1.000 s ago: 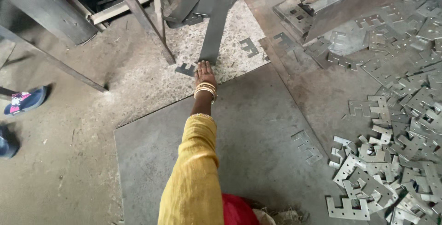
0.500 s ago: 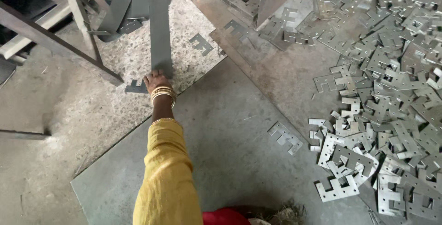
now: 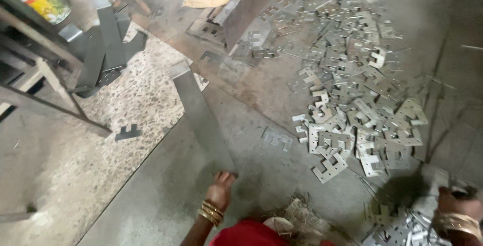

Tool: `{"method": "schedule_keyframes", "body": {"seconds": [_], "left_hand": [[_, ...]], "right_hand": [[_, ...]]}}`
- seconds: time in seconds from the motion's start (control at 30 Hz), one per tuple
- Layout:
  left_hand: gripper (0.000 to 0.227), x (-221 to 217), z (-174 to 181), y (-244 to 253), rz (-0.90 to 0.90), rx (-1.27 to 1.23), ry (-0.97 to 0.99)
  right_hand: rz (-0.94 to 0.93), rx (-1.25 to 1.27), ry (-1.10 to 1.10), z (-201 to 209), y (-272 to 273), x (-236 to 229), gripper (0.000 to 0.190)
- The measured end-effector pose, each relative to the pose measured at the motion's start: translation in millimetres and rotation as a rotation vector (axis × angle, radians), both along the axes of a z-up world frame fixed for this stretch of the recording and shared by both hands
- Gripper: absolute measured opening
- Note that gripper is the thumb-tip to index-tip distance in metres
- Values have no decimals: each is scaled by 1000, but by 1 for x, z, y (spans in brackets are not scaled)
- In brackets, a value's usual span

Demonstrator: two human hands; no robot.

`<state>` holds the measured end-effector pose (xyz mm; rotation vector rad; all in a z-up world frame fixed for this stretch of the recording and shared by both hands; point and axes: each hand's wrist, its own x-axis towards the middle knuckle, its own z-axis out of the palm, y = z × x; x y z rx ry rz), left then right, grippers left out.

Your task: The person sits on the floor and sorts small metal brackets from a large pile. They pick up brackets one by one, inspect them, and place them into neat stacks on a nearby metal sheet. The person occasionally uses a metal rod to move the pile of brackets.

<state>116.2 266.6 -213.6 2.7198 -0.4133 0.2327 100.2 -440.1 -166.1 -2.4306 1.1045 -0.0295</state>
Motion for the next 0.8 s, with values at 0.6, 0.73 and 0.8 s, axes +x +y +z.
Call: {"method": "schedule_keyframes", "body": {"seconds": [0.6, 0.73, 0.8], "left_hand": [[52, -23, -10, -49, -532, 135, 223], [53, -25, 5, -67, -474, 101, 161], [56, -29, 13, -69, -448, 101, 152]], "right_hand": [[-87, -353, 121, -56, -44, -41, 64], [-45, -235, 67, -42, -53, -55, 72], [-82, -154, 158, -34, -57, -51, 59]]}}
